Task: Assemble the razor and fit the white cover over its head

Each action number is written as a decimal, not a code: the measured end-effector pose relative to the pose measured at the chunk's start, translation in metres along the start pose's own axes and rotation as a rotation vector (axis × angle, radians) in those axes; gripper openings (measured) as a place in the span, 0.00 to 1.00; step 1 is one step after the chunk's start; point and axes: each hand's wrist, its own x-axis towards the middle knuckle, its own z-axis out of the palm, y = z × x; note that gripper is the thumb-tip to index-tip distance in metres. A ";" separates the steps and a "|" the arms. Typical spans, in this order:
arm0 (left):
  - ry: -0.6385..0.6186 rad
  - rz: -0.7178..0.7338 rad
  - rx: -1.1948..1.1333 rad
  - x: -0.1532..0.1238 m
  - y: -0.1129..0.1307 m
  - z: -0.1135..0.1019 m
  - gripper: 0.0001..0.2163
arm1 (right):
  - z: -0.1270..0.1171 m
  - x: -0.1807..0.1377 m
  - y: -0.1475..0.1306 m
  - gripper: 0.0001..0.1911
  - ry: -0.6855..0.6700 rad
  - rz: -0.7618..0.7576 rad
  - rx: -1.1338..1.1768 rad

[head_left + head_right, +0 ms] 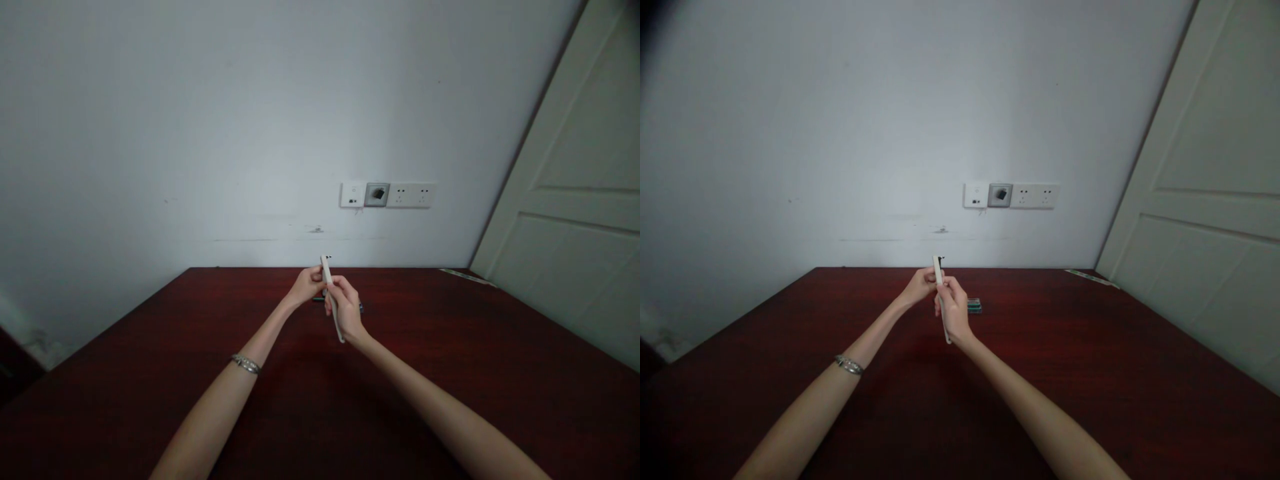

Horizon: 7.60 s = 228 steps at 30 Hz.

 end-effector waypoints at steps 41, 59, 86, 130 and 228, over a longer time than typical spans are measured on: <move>-0.063 0.013 -0.040 -0.005 -0.009 -0.001 0.10 | -0.060 0.031 -0.047 0.13 -0.202 -0.476 -1.216; -0.084 0.005 -0.002 -0.006 -0.012 -0.001 0.07 | -0.069 0.039 -0.051 0.15 -0.221 -0.558 -1.269; -0.061 0.046 0.014 -0.007 -0.019 -0.009 0.07 | -0.086 0.043 -0.049 0.14 -0.197 -0.520 -1.282; -0.034 0.058 0.069 -0.007 -0.014 -0.010 0.06 | -0.081 0.043 -0.044 0.15 -0.160 -0.471 -1.233; 0.023 0.173 0.420 -0.011 -0.007 -0.014 0.08 | -0.092 0.051 -0.048 0.22 -0.283 -0.257 -1.168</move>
